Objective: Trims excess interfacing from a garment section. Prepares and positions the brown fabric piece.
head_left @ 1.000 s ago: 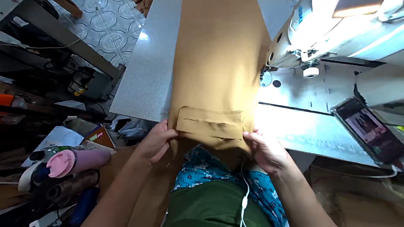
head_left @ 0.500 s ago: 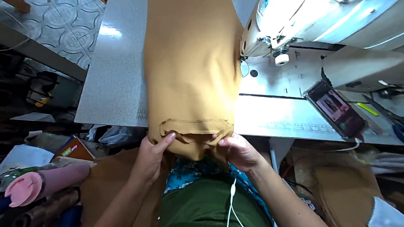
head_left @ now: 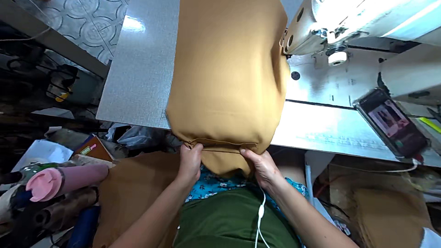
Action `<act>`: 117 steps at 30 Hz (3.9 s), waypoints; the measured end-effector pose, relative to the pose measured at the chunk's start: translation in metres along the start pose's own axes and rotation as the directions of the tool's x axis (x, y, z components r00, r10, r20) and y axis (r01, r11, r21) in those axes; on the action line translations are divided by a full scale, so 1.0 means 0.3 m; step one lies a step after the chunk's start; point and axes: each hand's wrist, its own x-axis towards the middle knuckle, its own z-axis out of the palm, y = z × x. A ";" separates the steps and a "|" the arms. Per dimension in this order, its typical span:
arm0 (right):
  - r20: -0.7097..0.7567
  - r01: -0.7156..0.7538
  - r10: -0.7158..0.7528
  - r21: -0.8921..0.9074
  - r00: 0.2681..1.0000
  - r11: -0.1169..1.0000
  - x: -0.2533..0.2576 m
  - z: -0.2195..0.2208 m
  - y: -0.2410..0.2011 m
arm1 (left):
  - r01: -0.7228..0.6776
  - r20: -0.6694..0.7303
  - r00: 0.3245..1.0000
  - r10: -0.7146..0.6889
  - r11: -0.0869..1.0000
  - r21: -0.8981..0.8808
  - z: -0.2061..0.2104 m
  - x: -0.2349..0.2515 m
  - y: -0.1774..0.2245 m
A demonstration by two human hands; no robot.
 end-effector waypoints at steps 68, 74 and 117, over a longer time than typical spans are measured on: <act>0.149 0.136 -0.132 -0.020 0.980 0.990 -0.063 -0.157 -0.005 | -0.116 0.532 0.837 0.125 0.992 -0.050 -0.133 -0.122 0.093; 0.464 0.102 -0.228 0.280 0.856 0.954 -0.068 -0.219 -0.036 | -0.065 0.398 0.914 0.079 0.997 -0.049 -0.115 -0.094 0.107; 0.089 0.409 -0.440 -0.565 0.894 0.716 0.239 0.203 -0.492 | -0.401 0.330 0.916 0.230 0.561 0.724 0.045 0.350 0.531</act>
